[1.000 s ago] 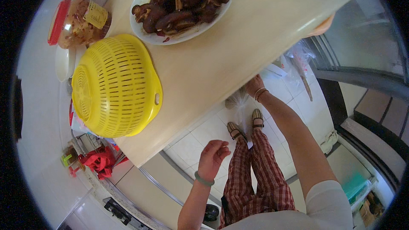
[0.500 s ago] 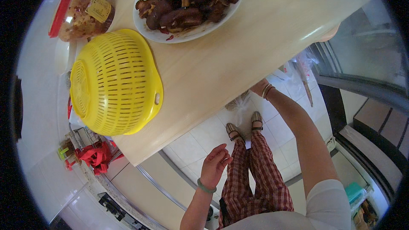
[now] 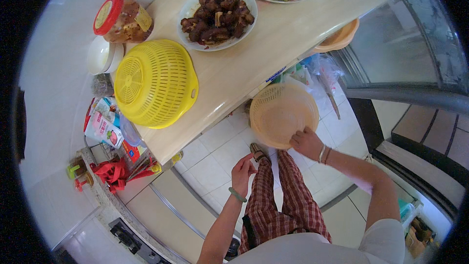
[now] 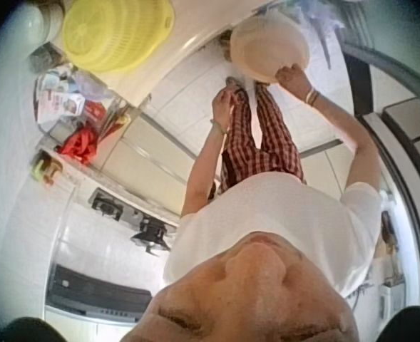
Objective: The person organizes kitchen items by moving a yellow basket and stacking plastic strainers on a counter. They then wash a cloth in the sink and proceed to wipe down the kitchen countertop, the wall tiles, the stovetop, and the sink basin with the damp cloth.
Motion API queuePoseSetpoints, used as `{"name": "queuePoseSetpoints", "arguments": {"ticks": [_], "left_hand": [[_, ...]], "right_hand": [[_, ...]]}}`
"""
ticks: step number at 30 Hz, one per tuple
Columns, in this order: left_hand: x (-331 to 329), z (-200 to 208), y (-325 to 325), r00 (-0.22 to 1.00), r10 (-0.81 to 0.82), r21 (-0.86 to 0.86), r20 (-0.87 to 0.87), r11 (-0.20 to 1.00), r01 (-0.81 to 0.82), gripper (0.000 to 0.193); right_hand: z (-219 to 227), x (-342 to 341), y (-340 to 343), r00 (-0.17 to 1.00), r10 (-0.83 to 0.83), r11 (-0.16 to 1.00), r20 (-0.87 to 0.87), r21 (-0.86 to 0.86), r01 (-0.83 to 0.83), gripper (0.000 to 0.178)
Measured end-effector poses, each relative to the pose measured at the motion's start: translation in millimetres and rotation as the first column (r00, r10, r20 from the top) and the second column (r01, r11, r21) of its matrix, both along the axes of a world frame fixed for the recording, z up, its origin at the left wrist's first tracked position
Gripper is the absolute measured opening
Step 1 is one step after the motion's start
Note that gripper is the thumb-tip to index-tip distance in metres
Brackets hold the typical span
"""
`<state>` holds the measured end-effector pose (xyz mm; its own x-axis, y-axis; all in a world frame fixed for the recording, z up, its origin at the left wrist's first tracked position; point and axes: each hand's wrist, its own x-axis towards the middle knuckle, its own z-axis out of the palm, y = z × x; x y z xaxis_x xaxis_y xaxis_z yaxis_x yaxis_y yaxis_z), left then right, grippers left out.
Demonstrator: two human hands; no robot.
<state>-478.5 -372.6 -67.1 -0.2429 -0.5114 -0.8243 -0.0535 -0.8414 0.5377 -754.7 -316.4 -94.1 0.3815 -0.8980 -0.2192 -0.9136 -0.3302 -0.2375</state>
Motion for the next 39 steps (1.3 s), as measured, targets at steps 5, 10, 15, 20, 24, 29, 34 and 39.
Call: {"name": "queuePoseSetpoints", "arguments": {"ticks": [5, 10, 15, 20, 24, 29, 34, 39], "left_hand": [[-30.7, 42.9, -1.9, 0.914, -0.312, -0.506, 0.259, 0.762, 0.403, 0.027], [-53.2, 90.5, -30.6, 0.805, -0.458, -0.764, 0.377, 0.337, 0.550, 0.033], [-53.3, 120.8, -68.3, 0.645, -0.497, -0.789, 0.580, -0.145, 0.597, 0.029], [-54.2, 146.9, -106.3, 0.524, -0.454, -0.690, 0.721, -0.539, 0.482, 0.021], [-51.8, 180.5, -123.5, 0.591, -0.382, -0.685, 0.710, -0.569, 0.455, 0.020], [-35.9, 193.0, -136.3, 0.535, -0.346, -0.636, 0.771, -0.365, 0.680, 0.017], [-36.6, 193.6, -133.9, 0.735, -0.256, -0.769, 0.628, -0.062, 0.636, 0.011], [-55.6, 195.0, -120.0, 0.816, -0.110, -0.809, 0.568, 0.110, 0.578, 0.010]], "right_hand": [[87.3, 28.6, 34.4, 0.873, -0.367, 0.930, 0.321, 0.126, 0.345, 0.025], [146.7, 48.6, 31.7, 0.587, -0.719, 0.696, 0.374, 0.384, 0.607, 0.024], [178.7, 47.1, 27.9, 0.558, -0.663, 0.736, 0.499, 0.294, 0.610, 0.024], [213.0, 34.7, 16.7, 0.230, -0.744, 0.621, 0.628, 0.522, 0.585, 0.021], [216.4, -9.5, 27.2, -0.269, -0.675, 0.404, 0.687, 0.650, 0.644, 0.022], [254.2, -95.8, 6.8, -0.419, -0.258, 0.270, 0.870, 0.482, 0.834, 0.034], [252.2, -157.9, -90.5, -0.692, -0.022, 0.372, 0.722, 0.648, 0.664, 0.052], [208.0, -154.9, -219.1, -0.772, 0.027, 0.391, 0.635, 0.704, 0.593, 0.057]]}}
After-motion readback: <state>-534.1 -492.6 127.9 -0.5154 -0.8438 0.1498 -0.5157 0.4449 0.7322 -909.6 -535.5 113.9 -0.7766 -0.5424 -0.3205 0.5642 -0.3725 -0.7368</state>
